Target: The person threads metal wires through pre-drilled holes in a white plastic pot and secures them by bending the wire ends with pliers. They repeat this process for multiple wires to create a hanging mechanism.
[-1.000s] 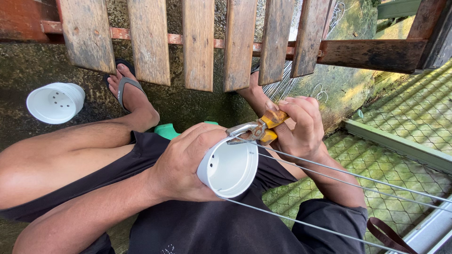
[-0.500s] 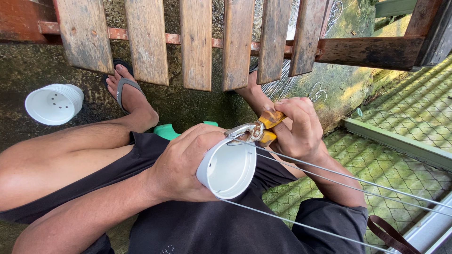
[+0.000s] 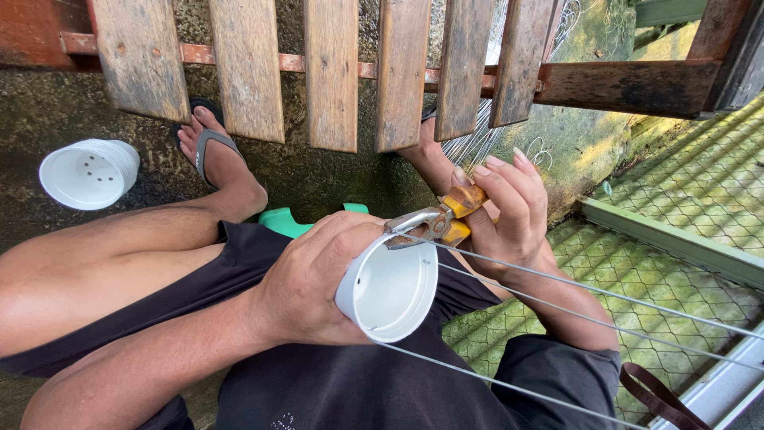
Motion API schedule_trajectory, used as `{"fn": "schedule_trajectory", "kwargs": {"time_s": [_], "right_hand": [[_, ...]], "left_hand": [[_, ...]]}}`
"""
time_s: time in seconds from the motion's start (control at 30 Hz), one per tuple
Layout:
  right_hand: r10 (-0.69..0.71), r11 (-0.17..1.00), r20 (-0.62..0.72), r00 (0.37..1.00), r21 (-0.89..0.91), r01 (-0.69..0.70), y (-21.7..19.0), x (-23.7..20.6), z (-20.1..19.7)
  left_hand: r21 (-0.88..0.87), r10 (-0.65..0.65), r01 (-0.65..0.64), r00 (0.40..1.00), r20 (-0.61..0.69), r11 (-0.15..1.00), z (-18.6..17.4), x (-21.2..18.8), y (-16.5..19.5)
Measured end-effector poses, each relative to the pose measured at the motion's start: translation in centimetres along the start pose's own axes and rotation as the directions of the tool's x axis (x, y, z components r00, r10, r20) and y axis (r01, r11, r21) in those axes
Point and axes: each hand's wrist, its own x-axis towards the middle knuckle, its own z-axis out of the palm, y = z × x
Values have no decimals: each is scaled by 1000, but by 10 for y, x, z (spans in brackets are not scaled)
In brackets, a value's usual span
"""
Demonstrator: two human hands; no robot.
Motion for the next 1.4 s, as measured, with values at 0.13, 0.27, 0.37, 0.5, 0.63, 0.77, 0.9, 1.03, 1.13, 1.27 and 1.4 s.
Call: {"fn": "schedule_trajectory", "kwargs": {"time_s": [0.13,0.27,0.37,0.5,0.63,0.77,0.9,1.03,1.13,1.27,1.4], "right_hand": [[-50,998,-7,999,-42,50,1,4,-3],[-59,998,-25,998,24,60,4,5,0],[-57,996,-39,998,72,60,5,3,3],[-51,996,-46,998,66,54,6,2,3],[-46,991,-23,999,122,48,6,3,0],[-54,990,-17,998,127,56,6,4,0],[-61,987,-19,998,149,63,8,2,-1],[-58,981,-29,998,185,62,9,2,-1],[-56,978,-12,998,199,57,9,3,0],[-43,981,26,999,190,38,6,5,-2],[-23,976,55,998,219,10,5,8,-5]], "left_hand": [[3,4,-4,1000,-4,1000,0,-1,-1],[-23,16,-16,1000,-1,1000,0,0,-1],[-39,12,-11,1000,9,999,-1,2,0],[-50,11,-10,1000,22,999,-2,3,1],[-40,19,-18,1000,21,999,-2,5,2],[-52,25,-24,999,31,998,-2,5,2],[-42,43,-41,998,41,998,-2,4,2],[-53,27,-24,998,60,998,-2,3,2],[-62,24,-20,998,66,998,-2,3,1],[-62,35,-31,998,58,998,-2,4,-1],[-68,16,-11,997,70,998,-1,2,-2]]}}
